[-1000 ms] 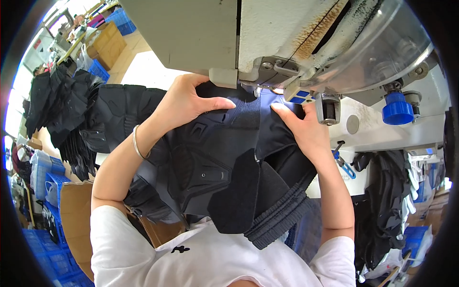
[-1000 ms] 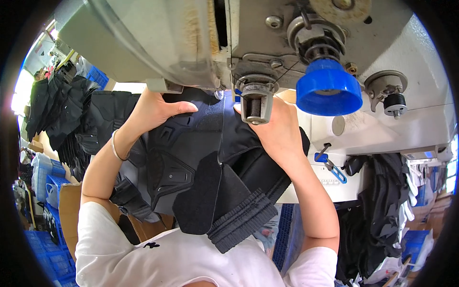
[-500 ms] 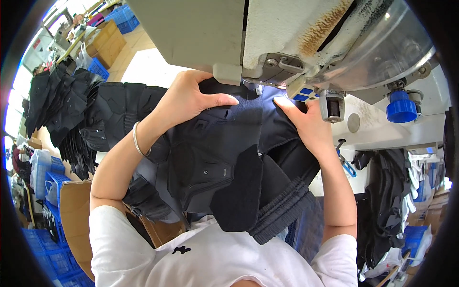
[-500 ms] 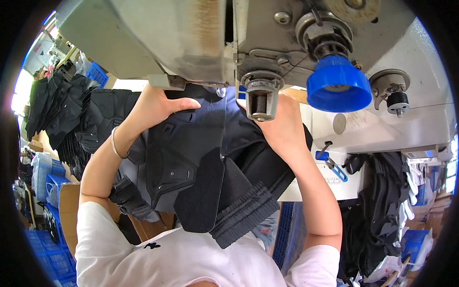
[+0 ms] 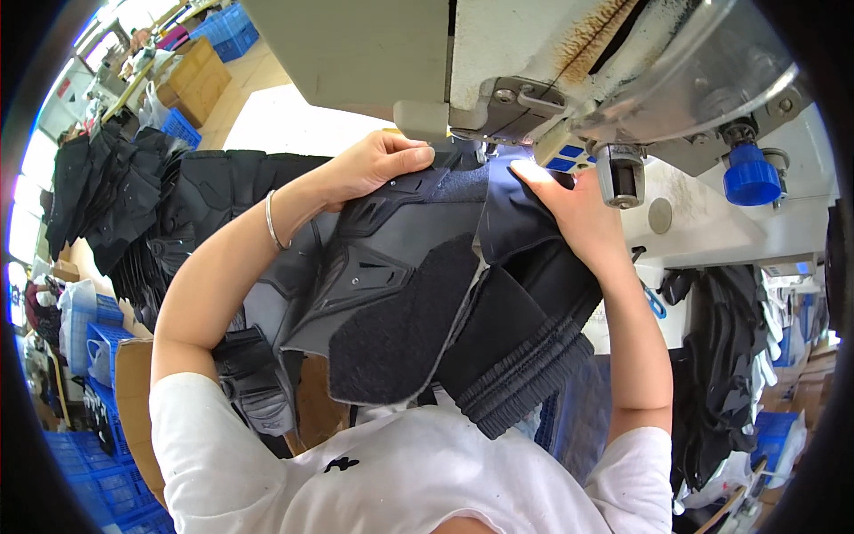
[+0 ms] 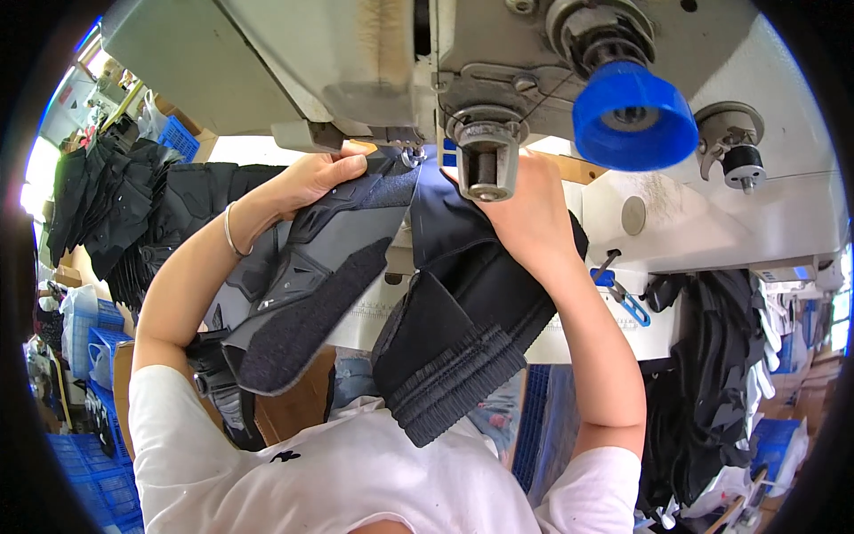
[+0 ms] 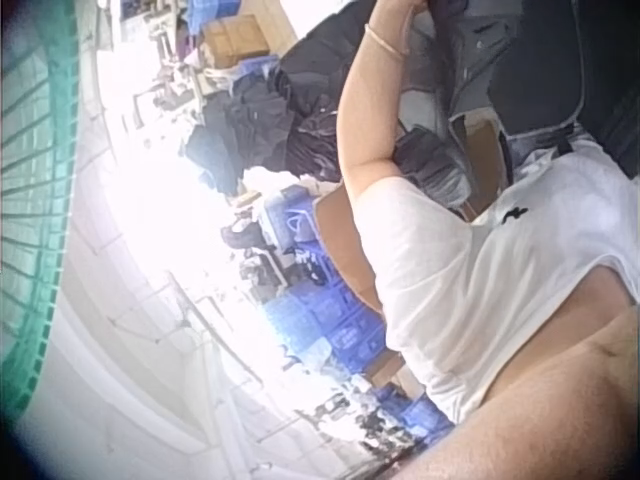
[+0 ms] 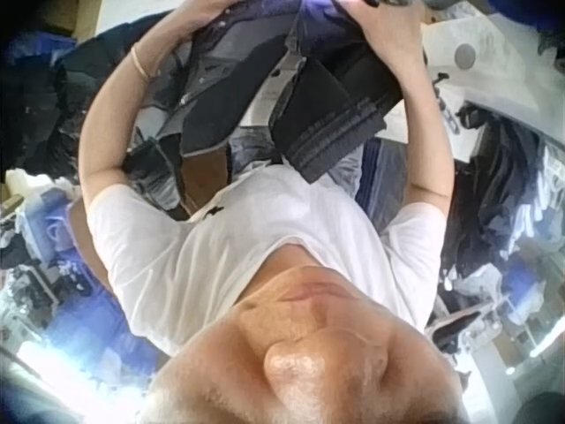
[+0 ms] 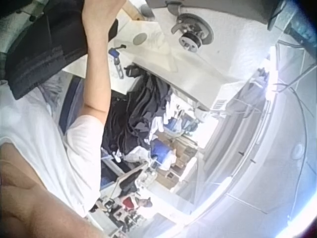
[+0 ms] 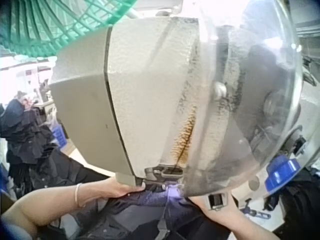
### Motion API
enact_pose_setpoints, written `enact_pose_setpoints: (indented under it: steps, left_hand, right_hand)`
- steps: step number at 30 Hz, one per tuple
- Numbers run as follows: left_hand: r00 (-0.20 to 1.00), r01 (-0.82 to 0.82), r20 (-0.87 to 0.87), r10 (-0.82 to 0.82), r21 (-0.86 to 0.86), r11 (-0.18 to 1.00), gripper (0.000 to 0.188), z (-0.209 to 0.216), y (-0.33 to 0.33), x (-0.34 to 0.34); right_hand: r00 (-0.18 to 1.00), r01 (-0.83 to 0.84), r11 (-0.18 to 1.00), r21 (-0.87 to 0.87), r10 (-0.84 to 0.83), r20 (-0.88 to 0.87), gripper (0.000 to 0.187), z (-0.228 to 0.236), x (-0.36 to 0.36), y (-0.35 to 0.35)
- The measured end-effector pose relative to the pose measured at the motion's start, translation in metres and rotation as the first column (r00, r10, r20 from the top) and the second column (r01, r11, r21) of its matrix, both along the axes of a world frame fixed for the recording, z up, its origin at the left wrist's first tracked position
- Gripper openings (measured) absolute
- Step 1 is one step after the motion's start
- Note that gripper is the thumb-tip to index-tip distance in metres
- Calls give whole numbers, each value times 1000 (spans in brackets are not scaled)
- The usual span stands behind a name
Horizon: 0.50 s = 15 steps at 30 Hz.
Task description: Stitching pieces of black protective equipment using an industrial sewing machine.
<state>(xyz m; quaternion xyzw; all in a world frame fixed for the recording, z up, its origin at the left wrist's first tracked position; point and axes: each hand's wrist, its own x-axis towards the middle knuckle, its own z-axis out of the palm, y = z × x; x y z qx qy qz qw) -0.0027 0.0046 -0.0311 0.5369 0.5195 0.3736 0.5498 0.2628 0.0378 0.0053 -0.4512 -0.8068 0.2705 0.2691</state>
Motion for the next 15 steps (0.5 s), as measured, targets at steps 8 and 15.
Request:
enact_pose_setpoints:
  steps: [8,15]
  left_hand:
    - [915,-31,-380,134,265,964,46,26,-4,2]
    - [916,-33,-340,213,465,885,43,21,-7,5]
  right_hand:
    - [997,47,996,-72,-51,-61,41,-6,4,-4]
    - [989,62,993,98,-48,-137,32,2,-1,-15]
